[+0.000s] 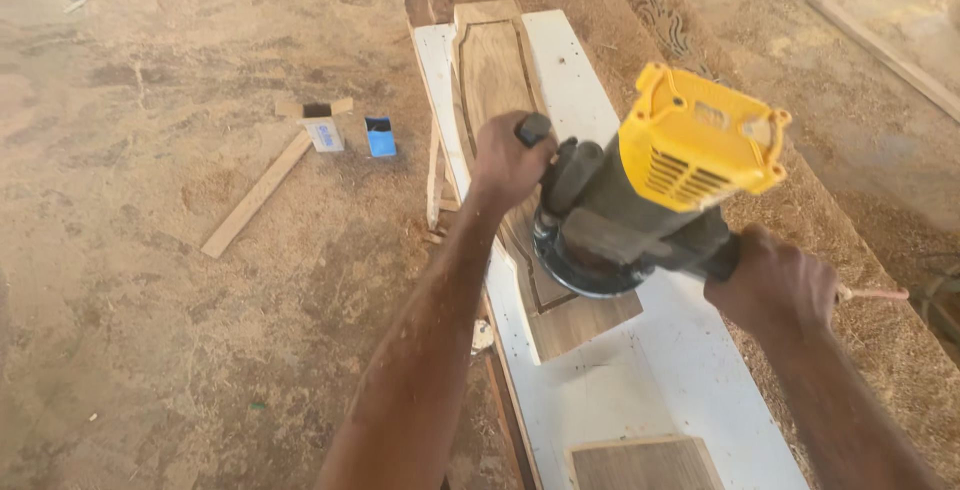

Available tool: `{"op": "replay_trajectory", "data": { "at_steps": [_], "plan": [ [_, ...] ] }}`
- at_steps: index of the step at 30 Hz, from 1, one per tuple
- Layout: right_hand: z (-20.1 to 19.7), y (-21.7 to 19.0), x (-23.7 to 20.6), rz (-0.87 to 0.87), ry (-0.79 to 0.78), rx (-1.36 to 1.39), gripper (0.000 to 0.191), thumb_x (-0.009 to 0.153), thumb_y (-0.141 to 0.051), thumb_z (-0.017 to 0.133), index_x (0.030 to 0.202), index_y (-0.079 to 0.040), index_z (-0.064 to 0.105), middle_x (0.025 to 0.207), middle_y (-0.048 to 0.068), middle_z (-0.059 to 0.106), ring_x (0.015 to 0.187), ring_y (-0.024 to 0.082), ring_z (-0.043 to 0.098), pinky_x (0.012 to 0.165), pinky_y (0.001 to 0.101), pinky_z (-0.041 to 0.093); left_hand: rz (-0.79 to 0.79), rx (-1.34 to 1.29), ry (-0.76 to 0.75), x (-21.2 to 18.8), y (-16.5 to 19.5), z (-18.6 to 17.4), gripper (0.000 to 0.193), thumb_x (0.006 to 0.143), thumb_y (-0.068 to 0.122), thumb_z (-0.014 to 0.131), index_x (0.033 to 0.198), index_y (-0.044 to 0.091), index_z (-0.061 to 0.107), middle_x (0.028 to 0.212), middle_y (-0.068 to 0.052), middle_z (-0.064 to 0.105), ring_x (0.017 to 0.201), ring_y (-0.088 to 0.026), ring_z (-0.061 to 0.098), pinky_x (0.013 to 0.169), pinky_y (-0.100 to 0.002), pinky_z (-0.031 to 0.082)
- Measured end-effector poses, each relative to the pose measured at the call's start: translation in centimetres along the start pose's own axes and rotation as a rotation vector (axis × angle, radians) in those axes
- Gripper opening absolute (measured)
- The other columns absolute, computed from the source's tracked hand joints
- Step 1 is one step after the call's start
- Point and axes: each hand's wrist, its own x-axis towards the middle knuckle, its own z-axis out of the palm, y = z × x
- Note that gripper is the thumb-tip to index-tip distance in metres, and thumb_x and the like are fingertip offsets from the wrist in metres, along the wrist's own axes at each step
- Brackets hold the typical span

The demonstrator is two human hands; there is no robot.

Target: The person uses a handheld electric router to carve a decorative recessed panel into a wooden board. They guide the tool along the marked outline, removing material to create a sunken design.

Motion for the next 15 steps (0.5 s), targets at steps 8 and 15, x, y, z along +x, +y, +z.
{"op": "replay_trajectory", "data": {
  "at_steps": [8, 15],
  "plan": [
    [-0.4, -0.7, 0.1, -0.001, 0.047, -0.002, 0.031, 0.095, -0.042, 0.062, 0.091, -0.012, 0.068, 0.072, 0.007, 0.07, 0.054, 0.021, 0.066, 0.051, 0.0406, 0.054, 0.086, -0.025, 0.061, 0.1, -0.6, -0.2, 0.019, 0.079, 0.017, 0.069, 0.085, -0.002, 0.072, 0.072, -0.013, 0.071, 0.065, -0.024, 0.069, 0.063, -0.039, 0.054],
    [-0.3, -0.5, 0.1, -0.018, 0.069, -0.004, 0.027, 0.093, -0.038, 0.062, 0.094, -0.012, 0.069, 0.071, 0.008, 0.072, 0.054, 0.021, 0.067, 0.052, 0.0389, 0.053, 0.036, 0.013, 0.039, 0.3, -0.1, -0.5, 0.019, 0.08, 0.017, 0.068, 0.084, -0.001, 0.072, 0.072, -0.014, 0.07, 0.067, -0.026, 0.068, 0.065, -0.04, 0.054]
  ]
}}
